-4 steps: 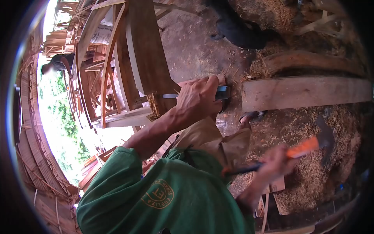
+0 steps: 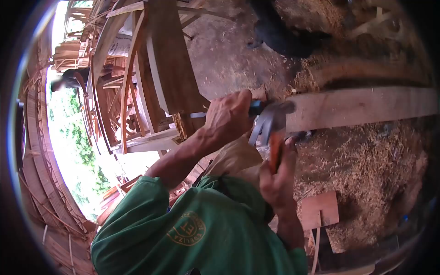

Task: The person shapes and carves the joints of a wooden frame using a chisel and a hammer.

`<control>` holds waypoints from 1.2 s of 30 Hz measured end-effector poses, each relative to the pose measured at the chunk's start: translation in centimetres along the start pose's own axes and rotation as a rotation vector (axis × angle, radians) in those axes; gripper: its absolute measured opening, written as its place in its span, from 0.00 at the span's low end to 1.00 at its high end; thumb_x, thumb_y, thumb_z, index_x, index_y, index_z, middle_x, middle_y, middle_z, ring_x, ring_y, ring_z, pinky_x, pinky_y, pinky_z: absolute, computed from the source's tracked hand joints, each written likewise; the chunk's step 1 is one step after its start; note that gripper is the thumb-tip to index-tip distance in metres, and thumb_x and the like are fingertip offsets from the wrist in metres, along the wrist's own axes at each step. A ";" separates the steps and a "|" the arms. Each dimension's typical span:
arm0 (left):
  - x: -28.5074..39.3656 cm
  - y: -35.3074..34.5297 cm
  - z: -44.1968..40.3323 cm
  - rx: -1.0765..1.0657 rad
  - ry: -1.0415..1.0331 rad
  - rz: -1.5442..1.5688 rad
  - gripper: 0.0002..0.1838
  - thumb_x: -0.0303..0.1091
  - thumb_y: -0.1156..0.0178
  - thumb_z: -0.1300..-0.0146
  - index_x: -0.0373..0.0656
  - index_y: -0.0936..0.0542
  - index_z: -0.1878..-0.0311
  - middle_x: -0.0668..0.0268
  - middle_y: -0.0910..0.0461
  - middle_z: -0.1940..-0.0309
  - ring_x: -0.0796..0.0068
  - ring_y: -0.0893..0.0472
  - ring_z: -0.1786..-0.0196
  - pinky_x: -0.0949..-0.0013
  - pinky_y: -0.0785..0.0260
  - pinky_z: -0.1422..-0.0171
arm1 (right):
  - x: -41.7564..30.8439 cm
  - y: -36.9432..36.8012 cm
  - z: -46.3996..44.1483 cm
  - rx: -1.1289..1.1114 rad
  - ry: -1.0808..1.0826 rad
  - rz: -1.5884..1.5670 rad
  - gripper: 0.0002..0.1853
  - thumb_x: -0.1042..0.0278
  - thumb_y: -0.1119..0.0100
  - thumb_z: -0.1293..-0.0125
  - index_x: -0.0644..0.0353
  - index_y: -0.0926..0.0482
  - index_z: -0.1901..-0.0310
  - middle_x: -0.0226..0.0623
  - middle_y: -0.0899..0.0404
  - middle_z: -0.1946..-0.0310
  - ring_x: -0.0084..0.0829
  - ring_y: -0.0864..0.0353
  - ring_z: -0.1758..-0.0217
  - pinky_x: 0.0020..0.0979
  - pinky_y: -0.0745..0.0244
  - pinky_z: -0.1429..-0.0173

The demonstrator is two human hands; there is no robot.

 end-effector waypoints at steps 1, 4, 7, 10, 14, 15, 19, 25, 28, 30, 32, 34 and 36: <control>0.1 0.1 0.1 -0.030 0.036 0.039 0.22 0.38 0.28 0.54 0.38 0.28 0.62 0.51 0.20 0.68 0.46 0.18 0.62 0.49 0.27 0.59 | -0.8 -1.3 0.6 -0.205 -0.002 0.093 0.32 0.72 0.43 0.37 0.66 0.36 0.30 0.43 0.26 0.45 0.28 0.26 0.49 0.27 0.30 0.47; -0.8 0.3 0.1 0.041 -0.017 0.034 0.22 0.38 0.27 0.54 0.38 0.28 0.62 0.51 0.20 0.67 0.45 0.18 0.62 0.49 0.27 0.59 | -0.3 7.0 0.8 0.377 -0.101 -0.290 0.17 0.75 0.46 0.35 0.66 0.27 0.45 0.28 0.30 0.78 0.19 0.32 0.80 0.25 0.34 0.78; -0.8 -0.3 0.2 -0.028 0.030 -0.013 0.23 0.37 0.26 0.55 0.38 0.28 0.62 0.51 0.20 0.68 0.44 0.18 0.63 0.49 0.26 0.59 | -3.2 11.0 1.3 0.631 0.077 -0.363 0.13 0.71 0.49 0.32 0.64 0.28 0.48 0.26 0.33 0.80 0.16 0.34 0.82 0.22 0.33 0.76; -0.6 0.4 -0.3 0.034 0.033 0.017 0.21 0.37 0.26 0.54 0.39 0.27 0.64 0.52 0.19 0.70 0.44 0.18 0.66 0.50 0.26 0.61 | 5.8 9.0 2.9 0.494 -0.008 -0.034 0.13 0.65 0.50 0.29 0.65 0.26 0.50 0.30 0.27 0.73 0.20 0.29 0.76 0.24 0.28 0.69; -0.4 0.0 0.3 0.037 -0.047 0.016 0.19 0.39 0.27 0.51 0.39 0.27 0.66 0.54 0.19 0.72 0.46 0.18 0.69 0.51 0.26 0.66 | 0.8 4.4 0.5 0.047 -0.093 -0.412 0.09 0.75 0.49 0.32 0.57 0.27 0.51 0.26 0.27 0.67 0.14 0.31 0.70 0.21 0.31 0.68; 0.0 -0.3 0.7 0.037 -0.068 -0.025 0.20 0.41 0.26 0.50 0.39 0.27 0.66 0.54 0.19 0.72 0.48 0.17 0.69 0.51 0.26 0.66 | 1.1 4.5 1.6 0.044 -0.129 -0.406 0.09 0.75 0.49 0.32 0.57 0.27 0.51 0.26 0.27 0.67 0.14 0.31 0.70 0.21 0.31 0.68; 0.0 -1.2 0.9 -0.007 -0.072 -0.093 0.22 0.42 0.27 0.49 0.39 0.27 0.63 0.53 0.19 0.71 0.49 0.17 0.68 0.51 0.26 0.67 | 4.2 1.1 2.8 0.294 -0.214 -0.724 0.05 0.73 0.48 0.31 0.57 0.25 0.56 0.29 0.27 0.70 0.18 0.30 0.68 0.24 0.31 0.66; 0.1 -0.9 0.6 0.003 -0.044 0.053 0.18 0.34 0.31 0.47 0.37 0.28 0.60 0.52 0.20 0.71 0.48 0.18 0.69 0.49 0.29 0.69 | -0.4 9.4 0.8 0.487 -0.127 -0.270 0.06 0.77 0.48 0.34 0.56 0.30 0.57 0.20 0.40 0.82 0.14 0.44 0.84 0.20 0.45 0.82; 0.3 -1.9 1.1 -0.034 -0.056 0.007 0.16 0.32 0.33 0.47 0.38 0.29 0.61 0.52 0.23 0.72 0.48 0.19 0.69 0.48 0.29 0.68 | -1.9 15.3 0.4 0.675 0.011 -0.256 0.05 0.76 0.49 0.35 0.62 0.29 0.58 0.22 0.40 0.82 0.14 0.41 0.84 0.20 0.43 0.81; 0.8 -1.2 1.0 -0.006 -0.086 0.012 0.15 0.31 0.34 0.47 0.38 0.29 0.61 0.53 0.23 0.72 0.48 0.20 0.68 0.48 0.29 0.67 | -0.5 15.2 0.8 0.665 -0.067 -0.211 0.03 0.75 0.49 0.34 0.59 0.30 0.59 0.23 0.40 0.83 0.15 0.42 0.84 0.21 0.44 0.83; 1.0 -0.8 0.8 -0.011 -0.098 -0.014 0.17 0.31 0.33 0.49 0.39 0.30 0.61 0.54 0.23 0.69 0.48 0.19 0.65 0.49 0.28 0.65 | 2.8 15.0 1.3 0.599 -0.211 -0.216 0.03 0.74 0.50 0.33 0.56 0.30 0.59 0.23 0.40 0.82 0.15 0.43 0.85 0.22 0.45 0.84; 0.7 -0.5 0.7 -0.020 -0.092 -0.010 0.18 0.32 0.32 0.50 0.39 0.30 0.60 0.54 0.24 0.69 0.49 0.19 0.65 0.49 0.28 0.64 | 3.6 12.3 1.4 0.541 -0.246 -0.218 0.04 0.74 0.50 0.33 0.56 0.30 0.58 0.22 0.40 0.82 0.15 0.43 0.85 0.23 0.44 0.84; 0.5 -0.4 0.7 -0.028 -0.090 -0.009 0.19 0.32 0.31 0.51 0.39 0.30 0.60 0.54 0.24 0.69 0.49 0.19 0.64 0.50 0.28 0.63 | 3.1 8.9 1.1 0.444 -0.276 -0.272 0.03 0.75 0.49 0.35 0.59 0.32 0.61 0.22 0.42 0.83 0.15 0.44 0.87 0.22 0.44 0.85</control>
Point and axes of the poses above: each hand's wrist, its own z-axis away from the middle knuckle, its own y-axis out of the back of the hand, x = y × z, the point moved 8 cm from there along -z, towards the middle knuckle
